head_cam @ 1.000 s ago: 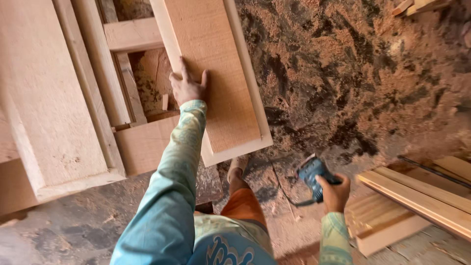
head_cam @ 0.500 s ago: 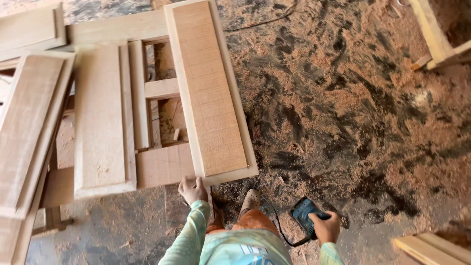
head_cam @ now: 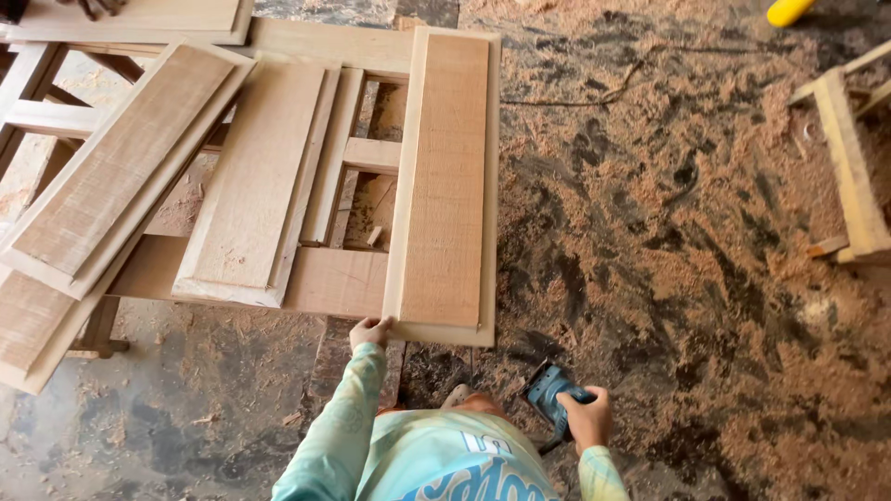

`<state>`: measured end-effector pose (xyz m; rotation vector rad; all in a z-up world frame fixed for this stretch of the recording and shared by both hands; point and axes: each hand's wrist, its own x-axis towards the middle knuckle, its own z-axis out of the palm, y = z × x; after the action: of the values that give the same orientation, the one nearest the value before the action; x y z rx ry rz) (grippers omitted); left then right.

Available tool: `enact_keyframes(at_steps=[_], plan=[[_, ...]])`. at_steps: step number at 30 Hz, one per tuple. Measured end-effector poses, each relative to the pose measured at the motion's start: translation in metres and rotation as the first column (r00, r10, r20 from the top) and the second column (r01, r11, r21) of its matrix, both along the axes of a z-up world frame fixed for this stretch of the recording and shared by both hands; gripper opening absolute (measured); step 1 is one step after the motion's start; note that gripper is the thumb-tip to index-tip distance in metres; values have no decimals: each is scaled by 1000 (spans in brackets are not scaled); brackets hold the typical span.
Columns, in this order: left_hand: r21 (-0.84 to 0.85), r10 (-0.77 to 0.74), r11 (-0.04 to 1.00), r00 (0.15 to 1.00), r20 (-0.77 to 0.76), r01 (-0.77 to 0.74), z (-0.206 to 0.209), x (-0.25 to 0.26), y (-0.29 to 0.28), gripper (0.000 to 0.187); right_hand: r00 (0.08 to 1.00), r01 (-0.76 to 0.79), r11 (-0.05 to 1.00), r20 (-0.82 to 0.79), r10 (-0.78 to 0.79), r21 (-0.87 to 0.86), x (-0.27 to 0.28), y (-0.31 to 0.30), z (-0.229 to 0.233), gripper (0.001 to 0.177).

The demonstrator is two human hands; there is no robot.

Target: The person uses a handheld electric sander to smooth the surface of a wooden plank. They move the sander back and forth along the length of the wood, generating sawdust. The person repositions the plank to access different areas and continues sanding until the surface appears smooth.

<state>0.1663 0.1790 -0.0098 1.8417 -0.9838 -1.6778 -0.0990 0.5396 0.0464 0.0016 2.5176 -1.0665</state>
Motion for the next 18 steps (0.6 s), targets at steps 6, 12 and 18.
enact_keyframes(at_steps=[6,12,18], plan=[[18,21,1000,998,66,-22,8,50,23,32,995,94,995,38,-94,20,4,7,0,62],[285,387,906,887,-253,-314,-5,52,40,56,998,56,982,-48,-48,180,-4,14,-6,66],[658,649,697,641,-409,-286,-17,1,79,83,993,69,935,68,-98,348,-16,-5,-10,68]])
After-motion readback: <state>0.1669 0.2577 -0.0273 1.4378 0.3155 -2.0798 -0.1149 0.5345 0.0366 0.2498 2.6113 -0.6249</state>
